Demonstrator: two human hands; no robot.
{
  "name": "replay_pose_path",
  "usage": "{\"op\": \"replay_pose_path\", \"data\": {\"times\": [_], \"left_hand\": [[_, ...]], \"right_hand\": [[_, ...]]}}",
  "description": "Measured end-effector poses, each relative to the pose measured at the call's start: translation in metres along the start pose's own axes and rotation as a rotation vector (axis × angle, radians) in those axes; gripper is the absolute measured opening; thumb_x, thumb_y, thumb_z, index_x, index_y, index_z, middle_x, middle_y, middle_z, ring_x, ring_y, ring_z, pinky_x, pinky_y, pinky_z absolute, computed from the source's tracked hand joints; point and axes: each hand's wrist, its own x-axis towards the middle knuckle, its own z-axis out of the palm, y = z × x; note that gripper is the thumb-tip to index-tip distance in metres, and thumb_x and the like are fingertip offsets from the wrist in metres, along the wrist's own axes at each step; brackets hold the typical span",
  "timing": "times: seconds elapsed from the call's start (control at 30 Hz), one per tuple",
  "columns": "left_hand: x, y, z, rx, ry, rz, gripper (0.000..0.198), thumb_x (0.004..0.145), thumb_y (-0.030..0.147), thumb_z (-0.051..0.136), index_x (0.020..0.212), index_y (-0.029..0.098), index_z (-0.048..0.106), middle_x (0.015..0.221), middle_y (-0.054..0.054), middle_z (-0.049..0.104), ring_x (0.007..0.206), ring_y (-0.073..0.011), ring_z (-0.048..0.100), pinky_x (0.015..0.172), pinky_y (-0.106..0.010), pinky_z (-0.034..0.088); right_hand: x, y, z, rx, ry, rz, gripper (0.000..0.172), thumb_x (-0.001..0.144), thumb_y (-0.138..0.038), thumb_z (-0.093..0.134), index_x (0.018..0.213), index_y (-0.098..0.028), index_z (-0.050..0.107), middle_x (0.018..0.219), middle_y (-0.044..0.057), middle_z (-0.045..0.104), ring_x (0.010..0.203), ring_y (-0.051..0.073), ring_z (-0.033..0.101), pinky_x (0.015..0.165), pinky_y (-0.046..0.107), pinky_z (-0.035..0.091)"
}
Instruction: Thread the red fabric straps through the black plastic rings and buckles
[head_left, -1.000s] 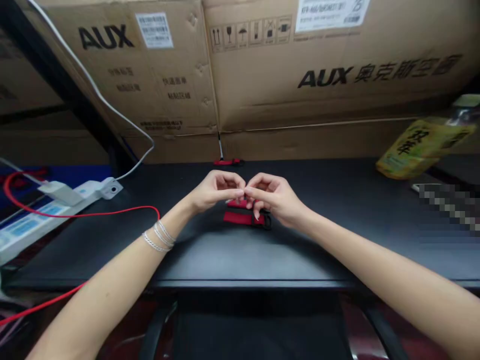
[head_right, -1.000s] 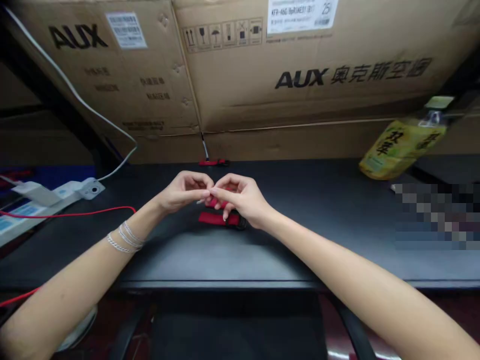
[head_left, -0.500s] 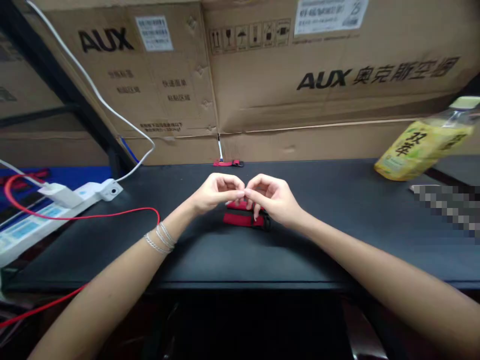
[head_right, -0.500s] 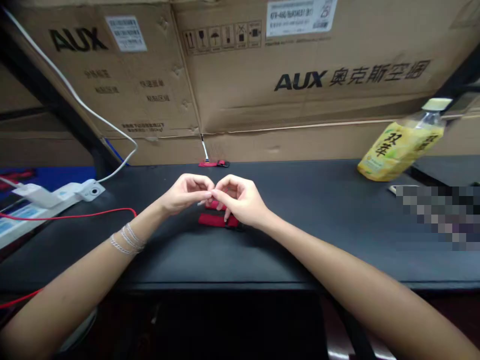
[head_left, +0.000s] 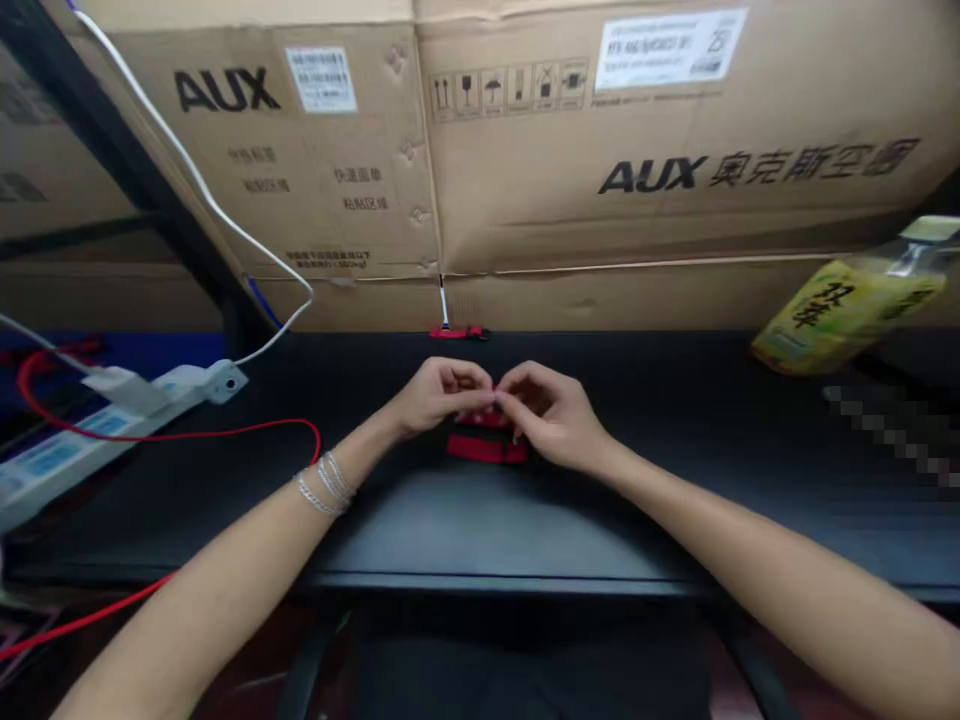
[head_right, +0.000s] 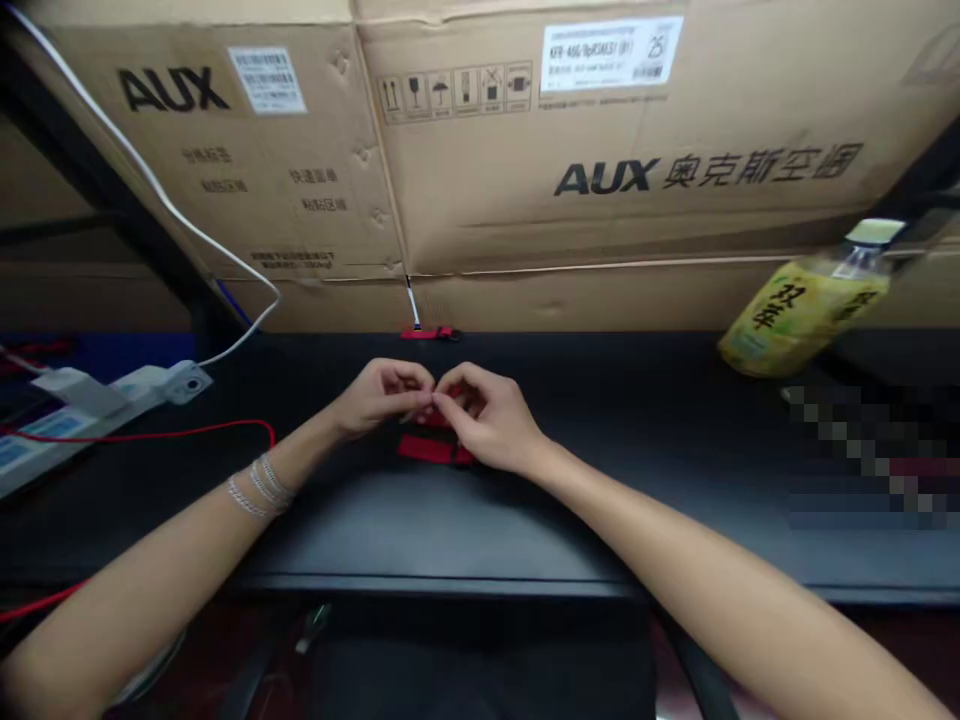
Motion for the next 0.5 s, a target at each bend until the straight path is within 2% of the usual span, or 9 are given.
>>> {"op": "replay_pose_path", "data": {"times": [0.13,0.3,0.5], "left_hand": [[0.0003,0.0007,0.0016,0.001,0.01,-0.006,0.035,0.068,0.04,0.077,0.072,0.01,0.061,0.057,-0.001,0.061,0.049,-0.0075,0.052,0.046,-0.018,0.038],[-0.001,0.0019,0.0009,0.002,-0.042,-0.019,0.033,0.071,0.04,0.075,0.073,0.01,0.06,0.06,-0.002,0.061,0.051,-0.0073,0.051,0.047,-0.018,0.037],[-0.0012,0.0029,-0.0039,0.046,-0.087,-0.041,0.032,0.072,0.04,0.073,0.073,0.011,0.06,0.062,-0.002,0.061,0.054,-0.0088,0.052,0.05,-0.02,0.038]], "right_hand": [[0.0006,0.004,0.0019,0.093,-0.003,0.022,0.022,0.085,-0.039,0.061,0.084,-0.017,0.057,0.069,0.0,0.06,0.054,0.01,0.056,0.05,0.022,0.047],[0.0013,0.0066,0.0031,0.245,-0.05,0.066,0.024,0.082,-0.04,0.065,0.083,-0.017,0.056,0.07,0.001,0.061,0.059,0.012,0.059,0.049,0.022,0.049],[0.0061,0.0079,-0.0011,0.314,-0.114,0.129,0.026,0.079,-0.041,0.066,0.082,-0.016,0.058,0.068,0.0,0.059,0.055,0.011,0.055,0.046,0.022,0.047]]}}
